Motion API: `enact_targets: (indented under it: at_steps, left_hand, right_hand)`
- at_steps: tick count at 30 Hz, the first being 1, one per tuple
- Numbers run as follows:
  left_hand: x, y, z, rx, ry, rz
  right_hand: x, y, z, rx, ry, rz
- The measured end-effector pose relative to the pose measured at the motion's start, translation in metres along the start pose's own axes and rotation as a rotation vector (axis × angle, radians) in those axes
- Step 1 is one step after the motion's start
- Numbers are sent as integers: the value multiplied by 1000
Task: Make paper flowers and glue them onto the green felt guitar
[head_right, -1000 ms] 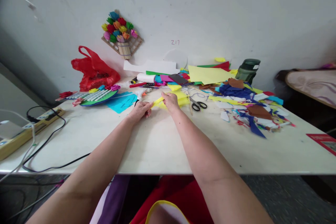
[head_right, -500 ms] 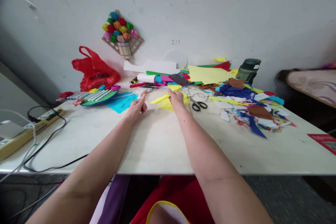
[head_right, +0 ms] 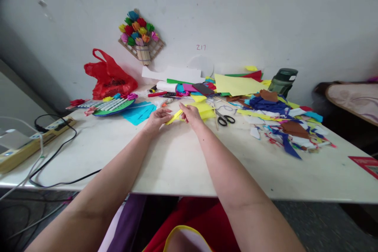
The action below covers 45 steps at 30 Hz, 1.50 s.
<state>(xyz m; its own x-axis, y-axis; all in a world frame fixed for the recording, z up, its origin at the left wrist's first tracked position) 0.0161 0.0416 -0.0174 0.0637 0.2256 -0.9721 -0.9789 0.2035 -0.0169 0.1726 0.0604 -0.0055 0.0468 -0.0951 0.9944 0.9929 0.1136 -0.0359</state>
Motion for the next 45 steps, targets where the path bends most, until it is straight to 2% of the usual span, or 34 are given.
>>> enact_targets:
  at_steps: [4,11,23,30,38,45]
  left_hand:
    - [-1,0,0,-15,-21,-2]
    - [-6,-5,-5,-3,9,-34]
    - [-2,-2,-2,-10,-9,29]
    - [-3,0,-2,-13,-40,98]
    - [-7,-1,-5,-24,-28,165]
    - [-10,-4,-7,-22,-10,240]
  right_hand:
    - [-6,-8,-1,96,-83,-18]
    - [-5,-8,-2,-19,-64,-60]
    - [2,7,-3,-154,-29,69]
    - [0,7,-1,-114,-16,91]
    - [-1,18,4,-192,28,156]
    - [1,20,6,-172,19,156]
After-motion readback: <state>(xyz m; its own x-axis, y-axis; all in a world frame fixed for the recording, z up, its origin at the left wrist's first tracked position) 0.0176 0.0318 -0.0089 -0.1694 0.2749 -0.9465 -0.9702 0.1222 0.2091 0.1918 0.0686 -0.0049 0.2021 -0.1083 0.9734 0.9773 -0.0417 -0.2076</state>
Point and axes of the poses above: each hand's wrist, its own z-axis towards the middle knuckle, its own y-axis out of the back of the hand, x = y × z, the point moved 4 cm from there along z, towards the middle knuckle, and after that the axes turned 4 degrees about x, right-handed, at the moved point
